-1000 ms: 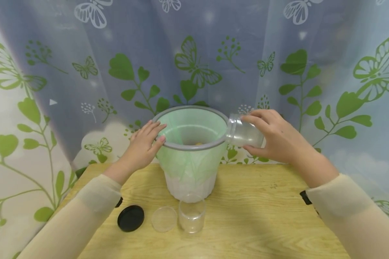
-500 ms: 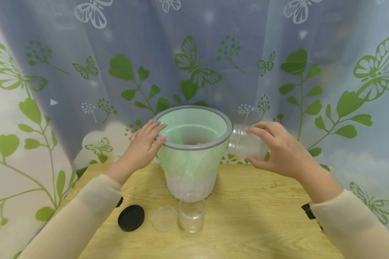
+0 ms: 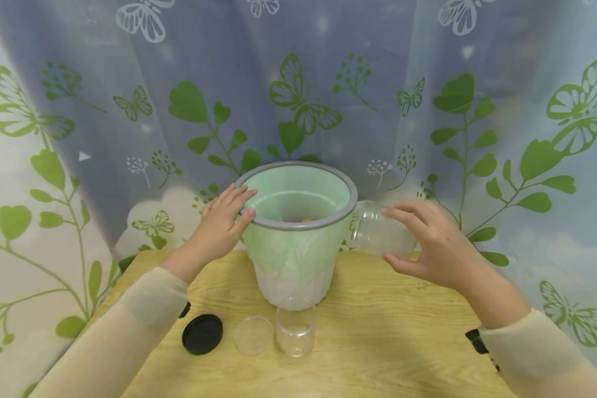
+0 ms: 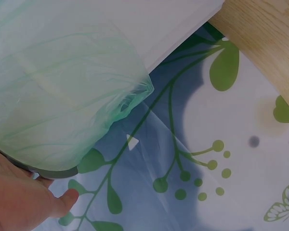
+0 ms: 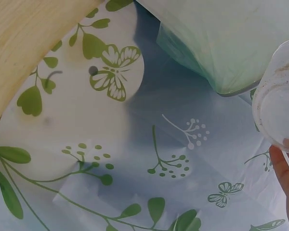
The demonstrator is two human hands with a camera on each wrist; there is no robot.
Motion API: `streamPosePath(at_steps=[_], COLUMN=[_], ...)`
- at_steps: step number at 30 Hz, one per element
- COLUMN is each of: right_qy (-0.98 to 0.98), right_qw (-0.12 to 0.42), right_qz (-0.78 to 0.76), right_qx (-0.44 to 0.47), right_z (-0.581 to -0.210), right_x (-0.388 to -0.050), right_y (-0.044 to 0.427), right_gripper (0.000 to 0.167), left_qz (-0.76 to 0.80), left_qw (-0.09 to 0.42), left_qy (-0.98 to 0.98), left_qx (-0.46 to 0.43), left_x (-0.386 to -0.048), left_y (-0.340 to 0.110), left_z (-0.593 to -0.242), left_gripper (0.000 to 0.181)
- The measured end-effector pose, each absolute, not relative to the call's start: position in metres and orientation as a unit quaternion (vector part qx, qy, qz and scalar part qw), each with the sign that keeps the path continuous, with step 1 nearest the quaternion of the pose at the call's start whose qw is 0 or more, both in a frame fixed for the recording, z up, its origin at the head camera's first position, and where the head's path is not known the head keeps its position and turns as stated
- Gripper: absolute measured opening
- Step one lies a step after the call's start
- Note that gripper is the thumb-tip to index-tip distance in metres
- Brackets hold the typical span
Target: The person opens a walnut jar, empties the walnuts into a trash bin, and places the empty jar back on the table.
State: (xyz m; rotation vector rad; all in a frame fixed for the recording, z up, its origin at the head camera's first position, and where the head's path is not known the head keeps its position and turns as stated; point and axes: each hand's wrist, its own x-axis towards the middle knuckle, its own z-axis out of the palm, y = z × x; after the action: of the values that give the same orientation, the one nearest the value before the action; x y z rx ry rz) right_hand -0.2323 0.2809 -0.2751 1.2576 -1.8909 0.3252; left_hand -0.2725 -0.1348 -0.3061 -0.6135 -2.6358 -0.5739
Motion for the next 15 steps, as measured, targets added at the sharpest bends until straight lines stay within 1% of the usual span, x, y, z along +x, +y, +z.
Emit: streamPosePath(at_steps=[15], right_qy=[-0.764], right_qw=[0.399], right_qz=[0.149], right_qx=[0.484], right_z=[-0.293], right_x=[-0.226], right_y=[0.286], right_gripper=[0.071], left_qz=[-0.206], left_qw=[0.183], left_qy=[-0.936], left_qx=[-0.219], left_x=[-0.269], left_y=[-0.134], left_z=[-0.304], left_gripper=[0.06])
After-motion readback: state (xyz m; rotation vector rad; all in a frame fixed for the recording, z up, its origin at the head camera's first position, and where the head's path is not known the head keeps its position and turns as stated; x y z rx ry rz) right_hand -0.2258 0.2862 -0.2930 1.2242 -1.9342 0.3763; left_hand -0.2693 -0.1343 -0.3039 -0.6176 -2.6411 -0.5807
